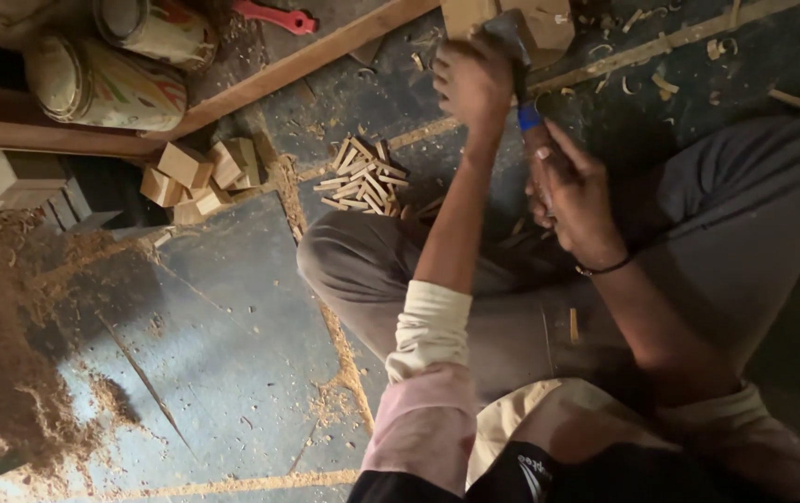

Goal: The person whittles and shapes wooden pegs using a chisel while sitting on the floor, handling the small wooden pieces one at a time.

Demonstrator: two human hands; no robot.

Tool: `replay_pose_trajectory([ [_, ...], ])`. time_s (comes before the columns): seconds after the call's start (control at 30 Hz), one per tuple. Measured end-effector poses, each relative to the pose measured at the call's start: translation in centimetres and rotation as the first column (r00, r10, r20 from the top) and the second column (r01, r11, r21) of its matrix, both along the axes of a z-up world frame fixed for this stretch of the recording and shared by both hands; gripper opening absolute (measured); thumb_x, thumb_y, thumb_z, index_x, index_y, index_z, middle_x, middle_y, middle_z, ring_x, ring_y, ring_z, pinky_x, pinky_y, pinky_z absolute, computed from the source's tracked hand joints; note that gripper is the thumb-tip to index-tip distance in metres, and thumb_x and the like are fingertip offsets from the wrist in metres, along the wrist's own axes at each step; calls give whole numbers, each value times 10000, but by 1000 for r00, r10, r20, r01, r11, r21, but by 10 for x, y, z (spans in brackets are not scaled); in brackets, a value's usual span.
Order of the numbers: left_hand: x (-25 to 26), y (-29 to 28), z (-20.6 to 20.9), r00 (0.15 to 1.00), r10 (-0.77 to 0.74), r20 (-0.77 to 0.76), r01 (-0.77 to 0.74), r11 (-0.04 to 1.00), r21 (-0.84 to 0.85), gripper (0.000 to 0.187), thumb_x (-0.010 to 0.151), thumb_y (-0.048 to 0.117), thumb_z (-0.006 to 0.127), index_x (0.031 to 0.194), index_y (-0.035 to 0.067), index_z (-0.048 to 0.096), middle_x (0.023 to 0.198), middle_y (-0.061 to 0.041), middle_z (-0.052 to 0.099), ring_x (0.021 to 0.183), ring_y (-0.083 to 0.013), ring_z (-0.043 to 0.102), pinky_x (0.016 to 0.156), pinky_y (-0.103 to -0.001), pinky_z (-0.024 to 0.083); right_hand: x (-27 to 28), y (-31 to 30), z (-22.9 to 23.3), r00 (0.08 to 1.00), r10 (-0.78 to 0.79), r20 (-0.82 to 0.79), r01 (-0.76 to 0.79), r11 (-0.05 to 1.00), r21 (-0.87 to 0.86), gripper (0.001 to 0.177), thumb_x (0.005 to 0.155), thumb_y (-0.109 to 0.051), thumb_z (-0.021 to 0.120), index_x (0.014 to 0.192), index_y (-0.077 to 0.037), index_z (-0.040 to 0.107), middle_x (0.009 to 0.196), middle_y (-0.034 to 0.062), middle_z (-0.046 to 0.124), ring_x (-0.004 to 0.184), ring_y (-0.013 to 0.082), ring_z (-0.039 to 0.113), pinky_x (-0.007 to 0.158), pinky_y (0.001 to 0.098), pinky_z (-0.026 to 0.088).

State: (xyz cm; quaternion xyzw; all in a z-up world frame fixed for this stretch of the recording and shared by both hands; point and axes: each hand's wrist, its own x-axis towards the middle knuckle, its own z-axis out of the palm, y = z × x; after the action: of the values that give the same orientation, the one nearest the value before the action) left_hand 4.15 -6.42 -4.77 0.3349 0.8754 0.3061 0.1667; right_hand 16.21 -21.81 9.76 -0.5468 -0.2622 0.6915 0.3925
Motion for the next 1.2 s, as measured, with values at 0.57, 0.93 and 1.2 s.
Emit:
replay_pose_trajectory([
  [0.57,-6,49,-22,937,20,-348,5,997,73,887,737,544,649,1375,-50,485,1370,-211,591,1298,-378,566,1048,-589,442,-25,48,-34,999,28,17,-31,985,168,520,1101,-176,568,1607,-113,464,694,31,552,494,78,439,439,259,357],
  [0.93,16,-14,24,999,13,43,-17,996,91,575,973,400,483,1387,1,456,1316,-295,597,1288,-486,528,1082,-633,358,-4,-14,7,998,-12,67,7,997,73,510,1072,-150,534,1577,-120,470,740,57,581,460,78,424,406,236,352],
  [1.2,9,-23,26,996,-32,85,28,999,46,633,996,418,431,1432,-40,417,1356,-315,561,1307,-490,506,1075,-626,350,-6,-16,1,997,3,77,-10,997,79,499,1077,-160,536,1572,-127,479,720,62,580,444,76,422,391,234,341],
])
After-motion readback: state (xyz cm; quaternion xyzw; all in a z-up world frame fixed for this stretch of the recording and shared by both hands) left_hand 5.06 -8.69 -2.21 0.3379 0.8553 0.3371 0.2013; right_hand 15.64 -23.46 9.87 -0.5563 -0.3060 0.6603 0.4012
